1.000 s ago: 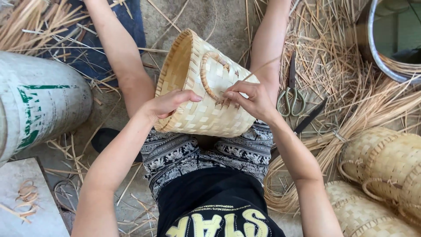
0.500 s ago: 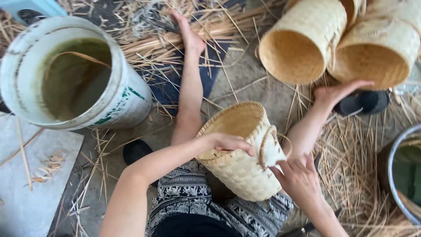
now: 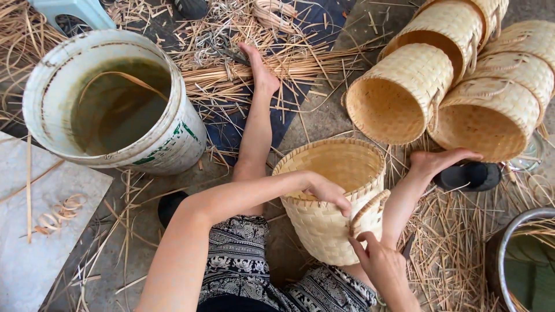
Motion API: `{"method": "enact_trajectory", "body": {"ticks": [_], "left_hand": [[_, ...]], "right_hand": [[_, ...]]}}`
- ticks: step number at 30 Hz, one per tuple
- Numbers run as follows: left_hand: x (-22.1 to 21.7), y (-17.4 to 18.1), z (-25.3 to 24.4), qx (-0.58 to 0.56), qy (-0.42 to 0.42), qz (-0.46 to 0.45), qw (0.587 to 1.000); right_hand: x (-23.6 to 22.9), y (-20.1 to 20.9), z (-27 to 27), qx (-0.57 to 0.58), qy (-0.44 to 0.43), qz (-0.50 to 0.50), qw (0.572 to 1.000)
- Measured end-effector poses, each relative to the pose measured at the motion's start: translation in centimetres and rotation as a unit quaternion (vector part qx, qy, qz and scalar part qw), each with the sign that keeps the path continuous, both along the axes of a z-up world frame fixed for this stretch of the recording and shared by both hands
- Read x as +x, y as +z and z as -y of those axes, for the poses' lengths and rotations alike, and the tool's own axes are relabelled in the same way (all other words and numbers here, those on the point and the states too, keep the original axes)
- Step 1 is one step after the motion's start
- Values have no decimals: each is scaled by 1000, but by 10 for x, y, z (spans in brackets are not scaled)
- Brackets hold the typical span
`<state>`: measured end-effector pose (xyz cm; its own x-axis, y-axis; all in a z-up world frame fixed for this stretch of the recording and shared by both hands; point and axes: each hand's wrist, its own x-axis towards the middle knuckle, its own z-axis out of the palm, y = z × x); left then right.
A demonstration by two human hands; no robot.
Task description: Weaving and finishing multiple straw or bamboo baskets using hands and scissors.
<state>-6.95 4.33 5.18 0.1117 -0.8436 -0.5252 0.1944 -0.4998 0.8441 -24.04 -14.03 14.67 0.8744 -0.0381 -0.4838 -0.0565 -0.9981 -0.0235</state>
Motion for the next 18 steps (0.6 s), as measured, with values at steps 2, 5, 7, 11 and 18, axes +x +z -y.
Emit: {"method": "enact_trajectory", "body": {"ticks": [2, 5, 7, 11, 18], "left_hand": [[11, 10, -5, 28, -8, 56, 998], [26, 30, -14, 119, -16, 128, 985], [40, -15, -9, 26, -28, 121, 992], [62, -29, -27, 13, -30, 179, 983], [98, 15, -72, 23, 9, 161, 987]], "right_hand": [[-5, -24, 11, 6, -3, -37, 999], [-16, -73, 32, 249, 52, 153, 955], [-24, -87, 40, 375, -65, 63, 923], [-40, -57, 79, 354, -201, -25, 913], [-142, -73, 266, 308, 79, 217, 923]]}}
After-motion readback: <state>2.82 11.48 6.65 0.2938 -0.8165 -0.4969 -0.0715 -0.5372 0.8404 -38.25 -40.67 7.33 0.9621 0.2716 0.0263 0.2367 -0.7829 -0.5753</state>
